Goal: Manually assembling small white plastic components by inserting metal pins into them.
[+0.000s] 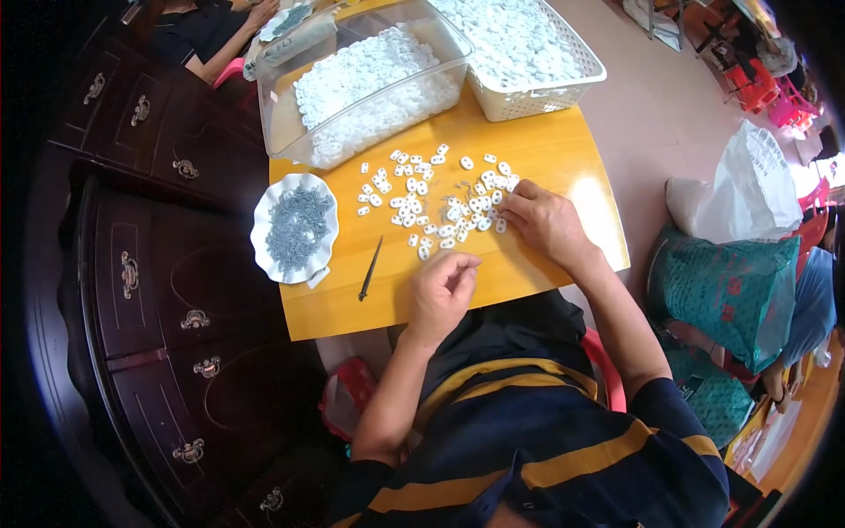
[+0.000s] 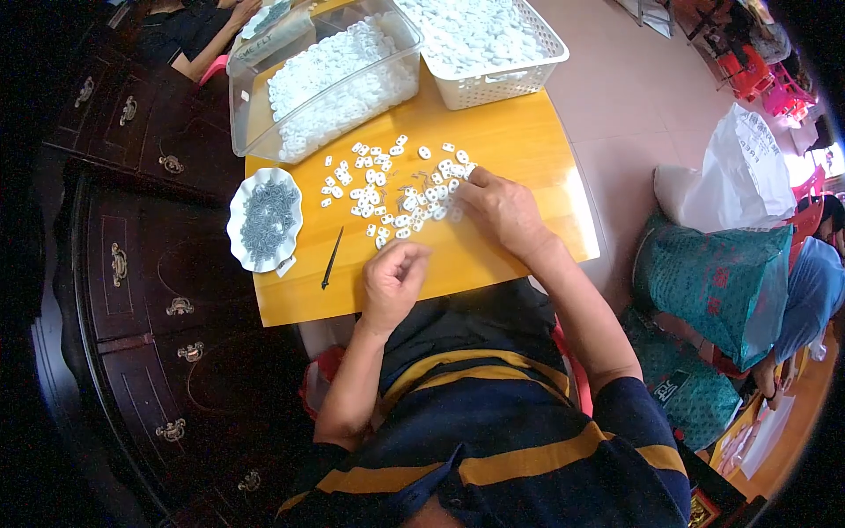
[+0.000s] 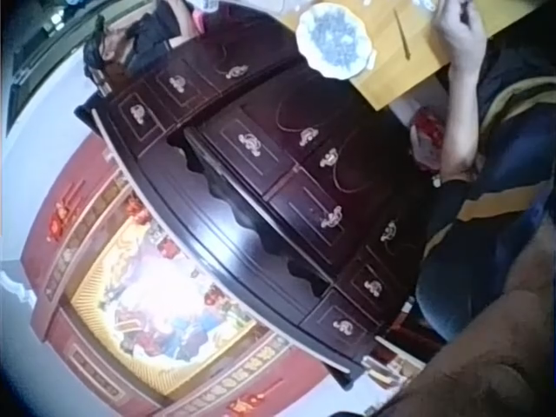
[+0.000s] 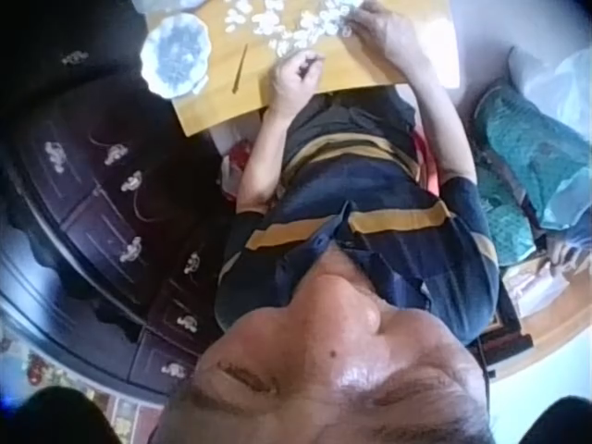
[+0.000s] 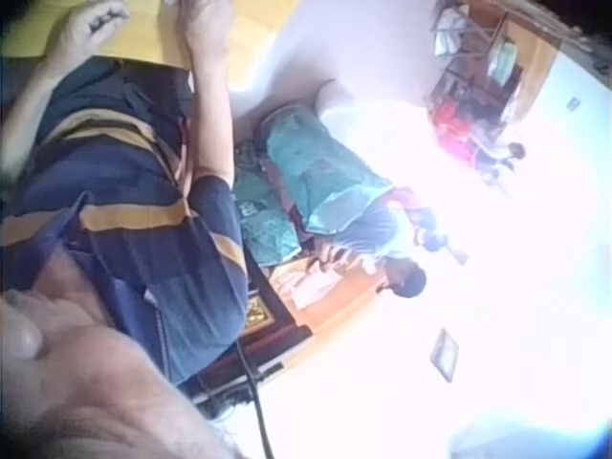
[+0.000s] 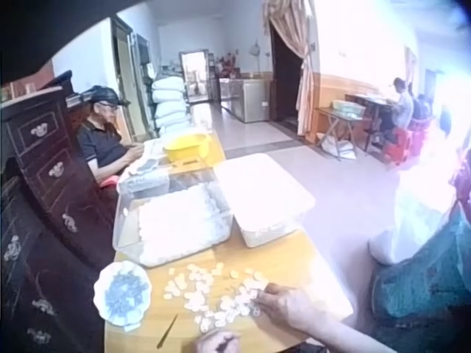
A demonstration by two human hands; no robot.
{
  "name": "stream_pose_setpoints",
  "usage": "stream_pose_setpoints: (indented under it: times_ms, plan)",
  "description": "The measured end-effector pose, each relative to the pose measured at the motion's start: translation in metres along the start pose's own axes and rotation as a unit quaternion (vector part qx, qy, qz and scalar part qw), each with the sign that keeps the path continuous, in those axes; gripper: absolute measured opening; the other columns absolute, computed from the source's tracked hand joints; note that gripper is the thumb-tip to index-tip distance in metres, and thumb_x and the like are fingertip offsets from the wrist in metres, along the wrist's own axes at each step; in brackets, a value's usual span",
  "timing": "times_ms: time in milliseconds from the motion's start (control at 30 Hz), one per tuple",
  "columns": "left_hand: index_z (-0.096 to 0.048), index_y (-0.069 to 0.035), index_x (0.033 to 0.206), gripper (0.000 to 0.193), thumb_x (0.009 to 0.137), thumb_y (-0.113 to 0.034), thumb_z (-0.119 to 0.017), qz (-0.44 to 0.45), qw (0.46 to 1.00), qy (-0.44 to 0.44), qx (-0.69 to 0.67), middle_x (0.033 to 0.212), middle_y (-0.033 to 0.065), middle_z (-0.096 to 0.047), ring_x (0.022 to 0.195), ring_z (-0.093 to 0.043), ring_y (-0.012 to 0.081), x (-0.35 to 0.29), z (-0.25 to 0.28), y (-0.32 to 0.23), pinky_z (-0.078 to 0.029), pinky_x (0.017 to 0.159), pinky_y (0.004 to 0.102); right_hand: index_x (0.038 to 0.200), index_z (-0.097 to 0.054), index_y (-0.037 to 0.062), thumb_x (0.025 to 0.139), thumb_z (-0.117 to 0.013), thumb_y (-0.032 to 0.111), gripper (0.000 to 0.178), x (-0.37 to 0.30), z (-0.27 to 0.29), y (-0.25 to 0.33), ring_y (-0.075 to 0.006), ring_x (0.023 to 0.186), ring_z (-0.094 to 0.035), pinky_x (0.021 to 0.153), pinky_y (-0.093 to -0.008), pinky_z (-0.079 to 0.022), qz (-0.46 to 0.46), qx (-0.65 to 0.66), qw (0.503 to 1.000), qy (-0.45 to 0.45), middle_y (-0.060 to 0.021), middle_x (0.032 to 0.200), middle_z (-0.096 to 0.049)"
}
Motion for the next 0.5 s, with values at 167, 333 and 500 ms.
stream_pose_setpoints:
  times_ms: [167,333,500]
  plan:
    - [-0.071,0.002,0.099,0.011,0.093,0.009,-0.065,0.033,0.997,-0.018,-0.072,0.093,0.0004,-0.064,0.074,-0.059,0.0037,-0.002,0.004,0.012,-0.047,0.065,0.0195,0.097,-0.066,0.0052,0.093,-0.072,0.010,0.009,-0.004,0.007,0.006,-0.0333,0.081,-0.071,0.068,-0.0421,-0.057,-0.025,0.003,1.000,-0.010,-0.0116,0.090,-0.070]
    - [-0.071,0.002,0.099,0.012,0.094,0.010,-0.064,0.009,0.997,-0.018,-0.071,0.097,0.0003,-0.064,0.077,-0.057,0.0026,-0.002,0.007,0.013,-0.046,0.066,0.0185,0.099,-0.068,0.0029,0.095,-0.069,0.004,0.005,-0.028,0.016,0.027,-0.0345,0.081,-0.071,0.072,-0.0398,-0.057,-0.034,0.126,0.990,-0.055,-0.0147,0.090,-0.072]
    - [-0.071,0.002,0.101,0.012,0.095,0.010,-0.064,0.031,0.995,-0.010,-0.094,0.097,-0.0018,-0.065,0.078,-0.057,0.0012,-0.003,0.003,0.015,-0.045,0.067,0.0176,0.105,-0.070,0.0016,0.095,-0.066,-0.002,0.012,-0.059,-0.002,0.036,-0.0288,0.081,-0.069,0.073,-0.0336,-0.053,-0.082,0.266,0.960,-0.043,-0.0141,0.089,-0.070]
Point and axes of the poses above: each hand's wrist, its own x-axis towards the middle knuckle, its own z-axis out of the back of the hand, y = z × x, the point moved 6 cm from there along x, towards the middle knuckle
